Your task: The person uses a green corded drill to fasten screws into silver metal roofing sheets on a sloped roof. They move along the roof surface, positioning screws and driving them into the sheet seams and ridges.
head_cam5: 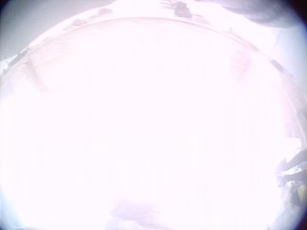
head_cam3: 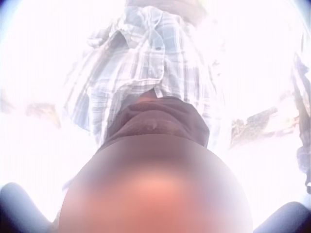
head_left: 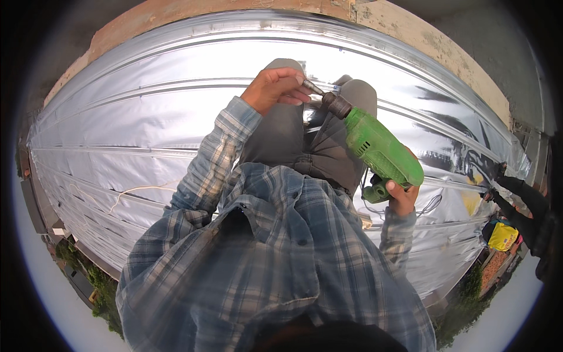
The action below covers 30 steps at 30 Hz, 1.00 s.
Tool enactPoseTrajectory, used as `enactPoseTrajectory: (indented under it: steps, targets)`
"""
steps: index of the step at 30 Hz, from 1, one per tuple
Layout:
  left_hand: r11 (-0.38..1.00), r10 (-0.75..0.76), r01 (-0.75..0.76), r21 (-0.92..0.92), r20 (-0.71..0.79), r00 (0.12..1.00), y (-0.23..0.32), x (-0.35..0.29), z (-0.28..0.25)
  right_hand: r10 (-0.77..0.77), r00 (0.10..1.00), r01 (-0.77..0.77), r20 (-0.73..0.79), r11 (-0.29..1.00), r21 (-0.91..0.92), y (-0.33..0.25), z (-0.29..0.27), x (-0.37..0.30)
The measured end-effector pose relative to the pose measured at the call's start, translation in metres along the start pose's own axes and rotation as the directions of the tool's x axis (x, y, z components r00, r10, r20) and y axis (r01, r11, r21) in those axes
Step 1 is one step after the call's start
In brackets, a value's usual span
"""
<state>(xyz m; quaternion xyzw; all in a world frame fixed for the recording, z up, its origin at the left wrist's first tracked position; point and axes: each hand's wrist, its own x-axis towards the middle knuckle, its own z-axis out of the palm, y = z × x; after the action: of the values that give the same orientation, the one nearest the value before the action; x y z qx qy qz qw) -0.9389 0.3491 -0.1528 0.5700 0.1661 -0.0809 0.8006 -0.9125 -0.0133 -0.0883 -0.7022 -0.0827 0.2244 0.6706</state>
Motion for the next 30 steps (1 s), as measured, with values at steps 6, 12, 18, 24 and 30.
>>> enactPoseTrajectory:
  steps: [6, 12, 18, 24, 30]
  targets:
    - [0.925, 0.203, -0.147, 0.349, -0.129, 0.971, -0.033, 0.11, 0.008, 0.052, 0.971, -0.061, -0.233, 0.998, -0.028, -0.017, 0.014, 0.052]
    - [0.068, 0.3, -0.214, 0.974, 0.185, 0.936, -0.088, 0.248, 0.005, -0.059, 0.955, -0.031, -0.292, 0.956, -0.292, -0.016, 0.016, 0.154]
    - [-0.003, 0.112, -0.154, 0.988, 0.153, 0.982, -0.1, 0.287, 0.008, 0.048, 0.976, -0.142, -0.211, 0.878, -0.457, -0.009, 0.013, 0.231]
    - [-0.017, 0.079, -0.03, 0.999, 0.032, 0.996, -0.103, 0.286, -0.004, 0.03, 0.998, -0.057, -0.056, 0.82, -0.569, -0.006, 0.019, 0.28]
    - [0.003, 0.252, -0.04, 0.999, 0.038, 0.967, -0.123, 0.291, -0.012, 0.001, 1.0, 0.002, 0.005, 0.797, -0.605, -0.006, 0.028, 0.296]
